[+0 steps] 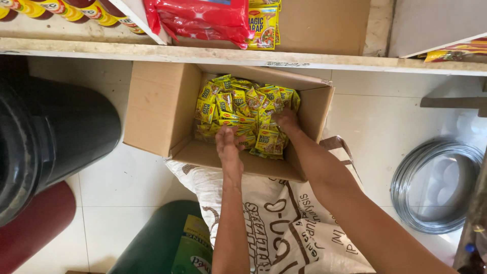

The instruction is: Stocking seasoning packets from a cardboard box onto a store shelf.

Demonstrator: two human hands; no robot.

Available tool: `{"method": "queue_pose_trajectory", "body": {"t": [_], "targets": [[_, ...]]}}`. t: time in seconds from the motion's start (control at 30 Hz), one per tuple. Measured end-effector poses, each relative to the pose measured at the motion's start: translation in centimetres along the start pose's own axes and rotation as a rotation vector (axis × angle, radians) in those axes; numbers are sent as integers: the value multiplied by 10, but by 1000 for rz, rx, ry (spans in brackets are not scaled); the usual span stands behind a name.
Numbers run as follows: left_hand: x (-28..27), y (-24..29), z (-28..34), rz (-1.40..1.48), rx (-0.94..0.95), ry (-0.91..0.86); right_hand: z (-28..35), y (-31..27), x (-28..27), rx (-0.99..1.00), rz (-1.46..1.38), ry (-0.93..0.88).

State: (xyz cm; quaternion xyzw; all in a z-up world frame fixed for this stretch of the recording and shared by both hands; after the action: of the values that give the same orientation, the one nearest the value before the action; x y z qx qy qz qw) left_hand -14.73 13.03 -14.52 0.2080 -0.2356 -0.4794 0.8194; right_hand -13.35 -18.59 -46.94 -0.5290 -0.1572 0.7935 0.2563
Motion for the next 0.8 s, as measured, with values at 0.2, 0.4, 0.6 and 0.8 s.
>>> {"method": "queue_pose_trajectory", "body": {"t": [0.2,0.4,0.6,0.8], "targets": [[-4,-8,-7,14,-10,-27,41,-120,-99,305,-101,-124],[-2,-5,-2,16,-20,-28,45,-120,-82,265,-347,-9],[-5,-9,-7,42,-37,-37,45,-135,-93,79,-449,14],[-8,-14,-11,50,-50,-28,60,-170,-143,227,-483,-90]]}}
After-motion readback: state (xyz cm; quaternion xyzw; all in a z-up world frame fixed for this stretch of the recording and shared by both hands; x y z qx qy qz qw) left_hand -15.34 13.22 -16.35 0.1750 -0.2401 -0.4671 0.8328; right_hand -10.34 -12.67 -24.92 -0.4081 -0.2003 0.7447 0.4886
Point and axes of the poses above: each hand's wrist, its own z-axis away from the middle knuckle, its own x-axis out of the palm, y = z × x, the point moved 6 cm from there along -z, towards the middle knuckle, and after that the axes turned 8 degrees about -x, right-handed, at the moved point
